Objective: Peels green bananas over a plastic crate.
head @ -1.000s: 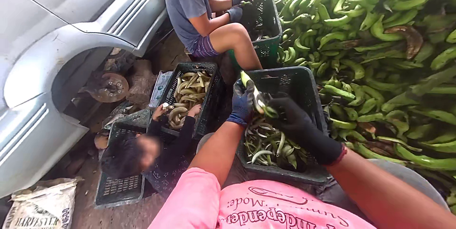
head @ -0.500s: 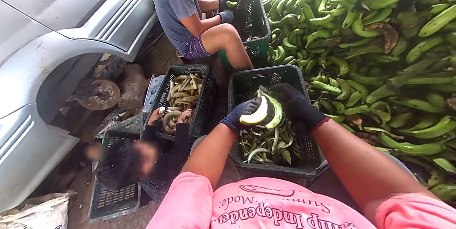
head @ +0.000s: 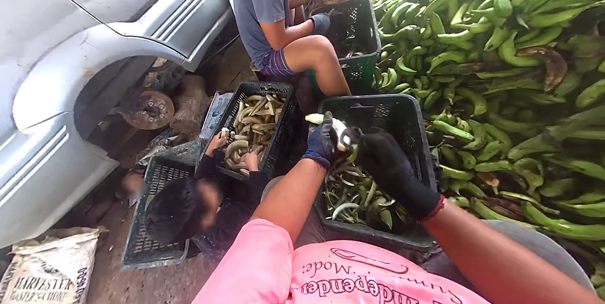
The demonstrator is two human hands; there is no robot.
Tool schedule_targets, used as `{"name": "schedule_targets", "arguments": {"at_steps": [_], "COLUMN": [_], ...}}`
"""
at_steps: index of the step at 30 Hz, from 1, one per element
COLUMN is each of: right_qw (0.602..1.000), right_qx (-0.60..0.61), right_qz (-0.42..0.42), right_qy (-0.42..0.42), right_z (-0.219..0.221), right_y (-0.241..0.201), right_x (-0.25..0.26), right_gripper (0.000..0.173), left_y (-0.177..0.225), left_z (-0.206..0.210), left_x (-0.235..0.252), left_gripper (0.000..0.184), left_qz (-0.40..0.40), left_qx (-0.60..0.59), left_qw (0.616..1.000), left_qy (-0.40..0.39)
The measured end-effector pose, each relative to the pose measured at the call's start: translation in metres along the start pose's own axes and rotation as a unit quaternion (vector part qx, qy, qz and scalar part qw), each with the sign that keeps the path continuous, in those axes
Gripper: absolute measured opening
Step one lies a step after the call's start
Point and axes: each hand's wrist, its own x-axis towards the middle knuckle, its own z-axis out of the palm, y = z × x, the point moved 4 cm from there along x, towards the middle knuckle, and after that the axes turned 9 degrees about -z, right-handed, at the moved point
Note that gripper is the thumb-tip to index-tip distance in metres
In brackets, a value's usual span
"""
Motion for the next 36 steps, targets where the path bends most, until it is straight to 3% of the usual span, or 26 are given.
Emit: {"name": "schedule_targets", "arguments": {"at_steps": [5,12,17,19,22,26,32,36], "right_qw": [0.999,0.999,0.995,0.997,0.999,0.994,0.969,0.984], "right_qx": [-0.039,-0.042,-0.072,-0.056,-0.043,0.031,-0.039,-0.008], "right_qz": [0.008,-0.018,-0.061,-0.054,-0.011,0.073,0.189,0.169], "right_qy": [-0.018,-0.007,-0.01,-0.015,-0.028,-0.07,-0.154,-0.056], "right_z": [0.011,-0.007,-0.008,-0.015,-0.028,-0.039,-0.046,-0.065], "right_y": [0.016,0.037,0.039,0.037,0.042,0.063,0.082,0.069], "right_x": [-0.008,0.007,0.007,0.011,0.019,0.024,0.019,0.018], "right_gripper": [0.037,0.03,0.029,0.028,0.026,0.023,0.028,0.036], "left_y": [-0.007,-0.012,-0.012,-0.01,-0.005,-0.007,0.001,-0.002], "left_z": [0.009,0.019,0.018,0.018,0.026,0.029,0.034,0.028], "left_x": [0.002,0.002,0.0,-0.004,-0.018,-0.031,-0.053,-0.027], "left_gripper": [0.052,0.049,0.056,0.055,0.049,0.048,0.045,0.059], "left_qz": [-0.023,-0.026,-0.037,-0.029,-0.017,-0.069,-0.092,-0.07], "left_qx": [-0.123,-0.086,-0.019,0.023,0.067,0.116,0.211,0.082], "left_qw": [0.992,0.988,0.991,0.984,0.95,0.898,0.859,0.927], "left_qy": [-0.02,-0.129,-0.129,-0.172,-0.306,-0.42,-0.458,-0.359]}}
